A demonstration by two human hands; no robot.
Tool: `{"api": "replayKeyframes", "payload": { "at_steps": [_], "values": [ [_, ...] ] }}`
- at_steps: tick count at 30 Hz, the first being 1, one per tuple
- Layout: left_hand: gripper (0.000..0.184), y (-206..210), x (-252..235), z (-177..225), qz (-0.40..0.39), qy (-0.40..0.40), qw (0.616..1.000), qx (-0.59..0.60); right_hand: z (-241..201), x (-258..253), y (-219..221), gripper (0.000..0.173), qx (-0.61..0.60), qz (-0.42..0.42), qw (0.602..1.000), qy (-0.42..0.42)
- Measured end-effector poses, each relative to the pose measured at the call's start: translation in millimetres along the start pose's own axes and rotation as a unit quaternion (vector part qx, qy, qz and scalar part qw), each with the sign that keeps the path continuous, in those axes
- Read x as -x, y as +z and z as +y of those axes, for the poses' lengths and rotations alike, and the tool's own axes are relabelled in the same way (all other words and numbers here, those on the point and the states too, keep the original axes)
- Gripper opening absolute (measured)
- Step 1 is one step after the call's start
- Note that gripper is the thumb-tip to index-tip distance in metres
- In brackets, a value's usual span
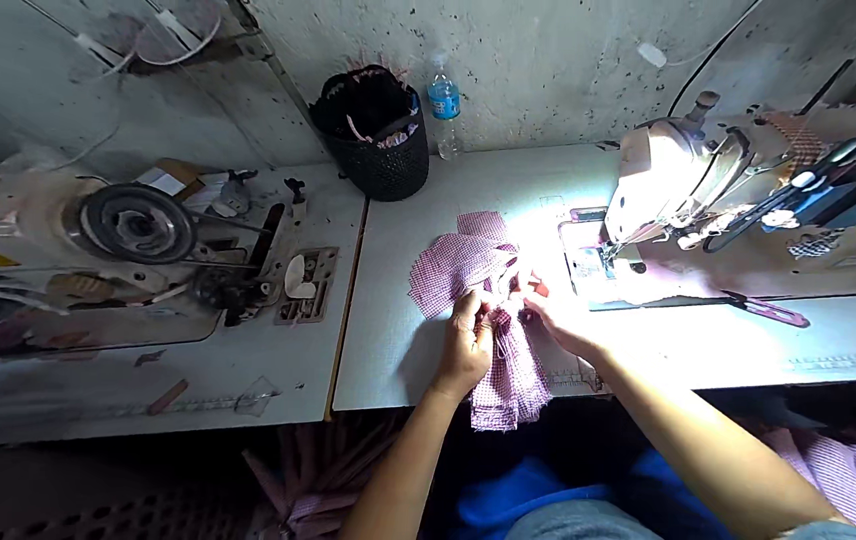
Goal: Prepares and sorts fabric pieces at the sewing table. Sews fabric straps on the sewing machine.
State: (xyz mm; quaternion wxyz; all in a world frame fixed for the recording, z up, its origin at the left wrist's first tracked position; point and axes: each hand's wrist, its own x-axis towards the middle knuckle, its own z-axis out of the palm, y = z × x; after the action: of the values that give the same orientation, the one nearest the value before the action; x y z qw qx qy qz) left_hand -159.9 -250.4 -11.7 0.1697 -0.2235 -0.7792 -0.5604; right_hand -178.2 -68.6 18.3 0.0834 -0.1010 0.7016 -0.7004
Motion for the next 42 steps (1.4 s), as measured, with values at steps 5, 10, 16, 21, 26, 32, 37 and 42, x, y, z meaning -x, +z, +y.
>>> {"api": "replayKeyframes", "payload": {
  "at_steps": [5, 10, 16, 21, 26, 32, 37, 42],
  "values": [
    [0.010, 1, 1, 0, 0.010, -0.012, 1.000, -0.004, -10, 13, 6, 0.015, 0.115, -0.032, 0.993, -0.024],
    [0.012, 2, 0, 1, 0.027, -0.016, 0.999, -0.014, 1, 8, 8, 0.026, -0.119, 0.093, 0.987, 0.060],
    [0.030, -2, 2, 0, -0.013, -0.004, 0.998, -0.065, -2, 21, 8, 0.017, 0.088, 0.020, 0.995, -0.041],
    [0.026, 0, 3, 1, -0.035, 0.019, 0.996, -0.085, -11, 17, -5, 0.014, 0.156, -0.079, 0.985, -0.010],
    [0.033, -13, 9, 5, -0.109, -0.001, 0.987, -0.118, -24, 8, -12, 0.028, 0.284, -0.152, 0.946, 0.038],
    [0.033, -16, 4, 3, -0.118, -0.014, 0.981, -0.152, -8, 21, 6, 0.033, 0.344, -0.025, 0.938, 0.023],
    [0.033, -18, -14, 0, -0.089, -0.045, 0.949, -0.299, 11, -2, -9, 0.033, 0.450, 0.089, 0.888, 0.003],
    [0.043, -35, -37, -12, -0.147, -0.057, 0.948, -0.277, -22, 7, 3, 0.051, 0.414, 0.146, 0.897, -0.048]
  ]
}}
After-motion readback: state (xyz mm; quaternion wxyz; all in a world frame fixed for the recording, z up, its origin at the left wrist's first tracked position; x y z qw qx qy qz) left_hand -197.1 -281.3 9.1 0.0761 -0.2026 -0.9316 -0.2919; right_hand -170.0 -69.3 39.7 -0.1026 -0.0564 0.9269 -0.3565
